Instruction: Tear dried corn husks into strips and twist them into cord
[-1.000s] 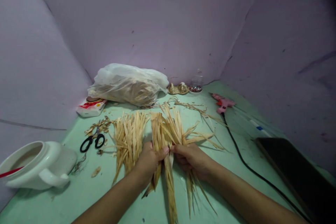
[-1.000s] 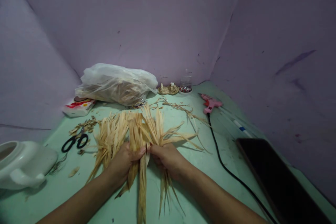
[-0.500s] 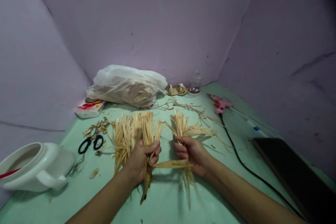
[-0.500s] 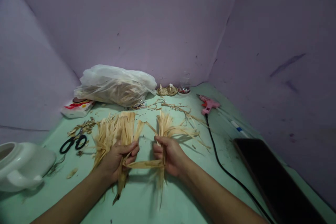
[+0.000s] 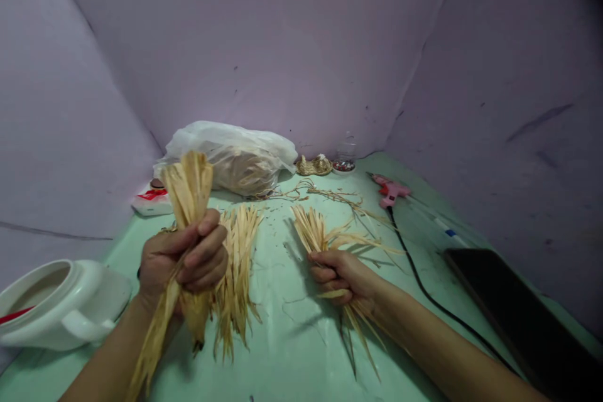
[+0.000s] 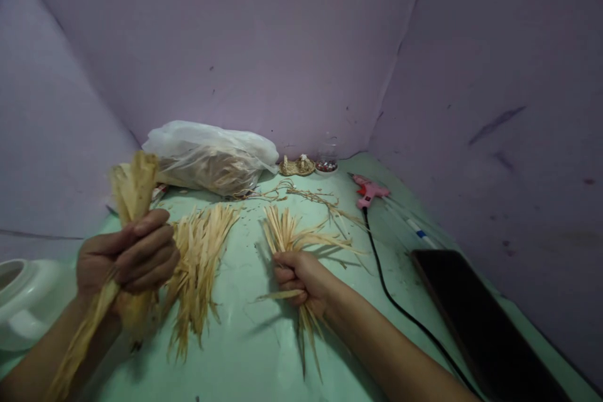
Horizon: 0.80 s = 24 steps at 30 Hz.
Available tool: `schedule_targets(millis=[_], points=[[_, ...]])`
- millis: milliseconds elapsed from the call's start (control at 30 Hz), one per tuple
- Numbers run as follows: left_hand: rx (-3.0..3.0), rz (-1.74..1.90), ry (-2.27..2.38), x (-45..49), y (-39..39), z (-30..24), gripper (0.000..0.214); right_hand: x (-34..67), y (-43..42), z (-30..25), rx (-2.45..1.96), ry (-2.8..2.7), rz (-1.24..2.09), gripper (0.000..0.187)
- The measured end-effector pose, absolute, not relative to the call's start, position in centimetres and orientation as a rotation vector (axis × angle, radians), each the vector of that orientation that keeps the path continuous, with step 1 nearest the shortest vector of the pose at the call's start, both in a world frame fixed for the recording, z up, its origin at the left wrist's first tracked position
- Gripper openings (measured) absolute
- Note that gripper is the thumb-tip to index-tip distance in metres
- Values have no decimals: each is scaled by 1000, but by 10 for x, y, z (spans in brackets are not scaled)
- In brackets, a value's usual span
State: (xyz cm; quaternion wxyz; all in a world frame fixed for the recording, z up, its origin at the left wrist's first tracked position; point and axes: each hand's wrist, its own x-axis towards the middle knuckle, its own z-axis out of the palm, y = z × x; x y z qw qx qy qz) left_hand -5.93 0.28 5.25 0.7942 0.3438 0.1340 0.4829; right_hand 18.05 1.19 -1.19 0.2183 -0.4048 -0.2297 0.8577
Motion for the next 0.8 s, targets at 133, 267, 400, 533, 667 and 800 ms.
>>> schedule_targets(millis=[133,267,400,533,667,800], points=[[765,1141,375,-68,7,67,8,162,11,11,-1227,-825,2187,36],[795,1195,399,-69,3,74,15,133,22,60,-1172,-1141,2040,36],[837,1288,412,-74,-5,90,23,98,33,93,-812,-1329,2081,33],[837,1404,455,-78,-13,106,37,64,36,66,-645,-978,2367,24],[881,1387,505,-78,-12,107,45,49,26,25,-934,-513,2467,27],[924,1304,483,-78,-7,98,34,54,7,23,-1094,-502,2433,29]])
